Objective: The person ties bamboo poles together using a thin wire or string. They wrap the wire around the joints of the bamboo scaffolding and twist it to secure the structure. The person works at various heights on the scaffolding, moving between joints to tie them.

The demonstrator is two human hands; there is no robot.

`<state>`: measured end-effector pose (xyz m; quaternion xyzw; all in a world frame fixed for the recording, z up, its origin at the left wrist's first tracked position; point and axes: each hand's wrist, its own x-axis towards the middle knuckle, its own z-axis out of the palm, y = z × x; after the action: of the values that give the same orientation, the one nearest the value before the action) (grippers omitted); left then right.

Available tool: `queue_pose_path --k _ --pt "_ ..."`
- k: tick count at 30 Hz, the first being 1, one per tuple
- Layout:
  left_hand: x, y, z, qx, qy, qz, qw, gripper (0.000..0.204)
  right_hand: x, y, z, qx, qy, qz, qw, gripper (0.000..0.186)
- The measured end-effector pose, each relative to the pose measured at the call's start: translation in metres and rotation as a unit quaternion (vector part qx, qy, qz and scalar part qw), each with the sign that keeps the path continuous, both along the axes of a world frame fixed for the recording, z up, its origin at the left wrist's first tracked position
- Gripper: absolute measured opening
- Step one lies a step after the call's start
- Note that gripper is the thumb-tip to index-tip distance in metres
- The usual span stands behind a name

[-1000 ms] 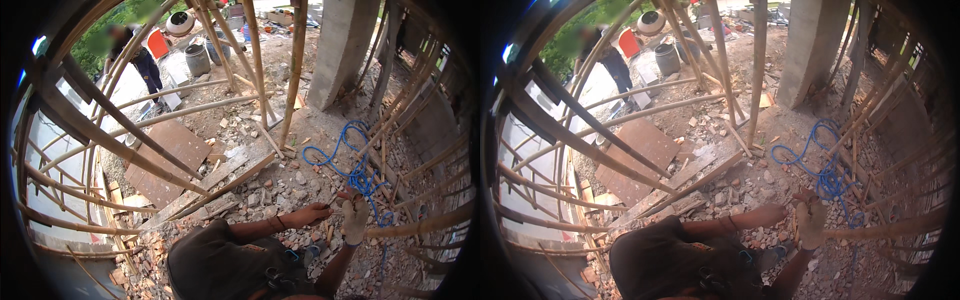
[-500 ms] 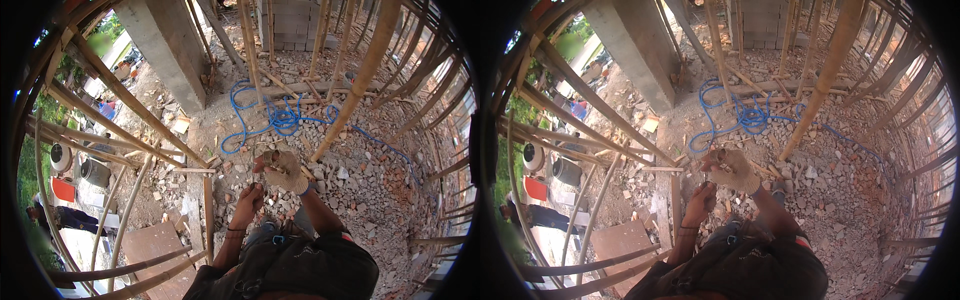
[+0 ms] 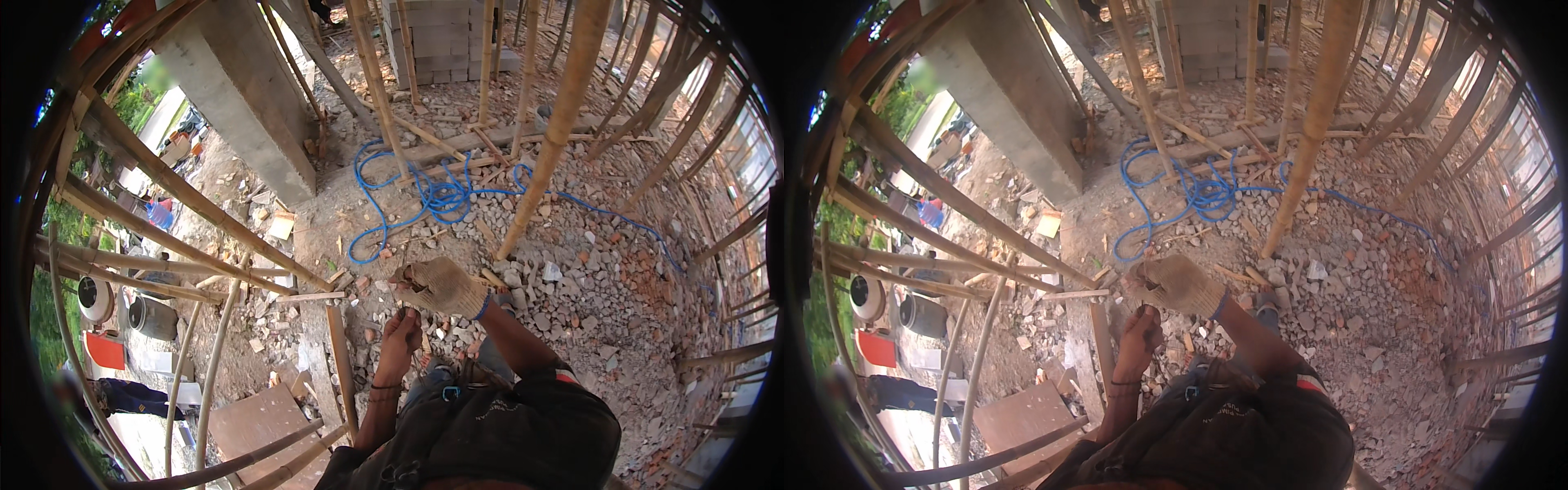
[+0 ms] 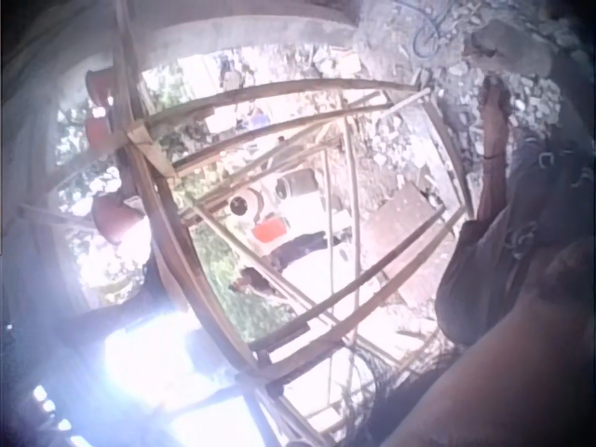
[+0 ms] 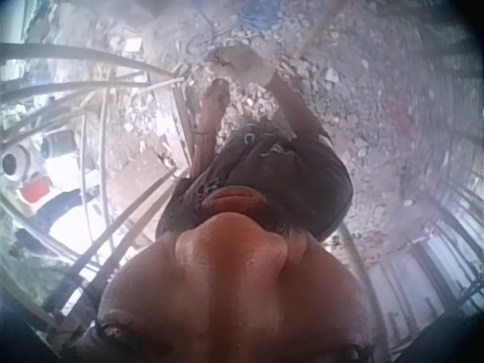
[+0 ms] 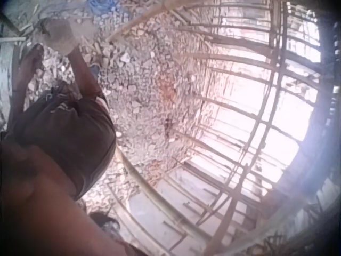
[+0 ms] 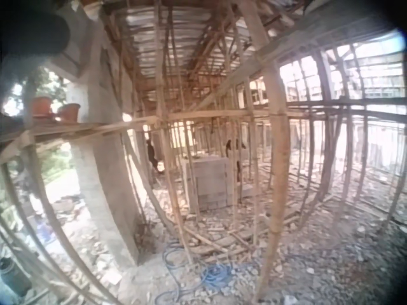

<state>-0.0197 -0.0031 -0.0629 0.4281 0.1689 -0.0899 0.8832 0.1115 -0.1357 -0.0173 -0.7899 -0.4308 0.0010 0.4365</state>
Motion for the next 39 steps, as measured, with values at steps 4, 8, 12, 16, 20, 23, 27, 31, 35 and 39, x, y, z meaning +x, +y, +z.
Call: queue_pose_path --k 4,8,12,16,20,23,27,31,35,39 --pt "0.0 0.004 -0.003 0.041 -0.013 0.008 0.999 0.016 -0.003 -0.005 -0.006 -0.08 -0.037 -0.016 0.996 0.028" --pt "0.003 0.002 -0.004 0.064 -0.009 0.022 0.998 0.015 -0.005 -0.01 -0.009 -0.1 -0.043 -0.023 0.994 0.029" --pt "0.005 0.007 -0.005 0.087 -0.007 0.043 0.995 0.014 -0.007 -0.022 -0.006 -0.115 -0.049 0.021 0.992 0.035" --pt "0.002 0.009 0.011 0.133 0.002 0.039 0.99 0.014 -0.012 -0.033 0.004 -0.137 -0.025 0.052 0.989 0.037" --pt "0.003 0.009 0.017 0.135 -0.022 0.001 0.991 0.019 -0.014 -0.037 0.015 -0.19 -0.112 0.058 0.974 0.031" --pt "0.003 0.009 0.024 0.142 -0.042 -0.013 0.989 0.023 -0.006 -0.042 0.028 -0.192 -0.196 0.064 0.96 0.025" --pt "0.007 0.009 0.032 0.12 -0.061 -0.025 0.991 0.026 0.0 -0.049 0.039 -0.104 -0.324 0.046 0.939 0.017" --pt "0.008 0.012 0.026 0.104 -0.074 -0.029 0.991 0.027 -0.002 -0.055 0.067 -0.142 -0.35 0.062 0.924 0.014" --pt "0.013 0.008 0.028 0.118 -0.092 -0.036 0.988 0.027 0.008 -0.067 0.049 -0.046 -0.302 0.103 0.947 0.017" --pt "0.018 0.007 0.041 0.226 -0.141 0.045 0.963 0.023 0.005 -0.074 0.069 -0.129 -0.36 0.077 0.921 0.021"
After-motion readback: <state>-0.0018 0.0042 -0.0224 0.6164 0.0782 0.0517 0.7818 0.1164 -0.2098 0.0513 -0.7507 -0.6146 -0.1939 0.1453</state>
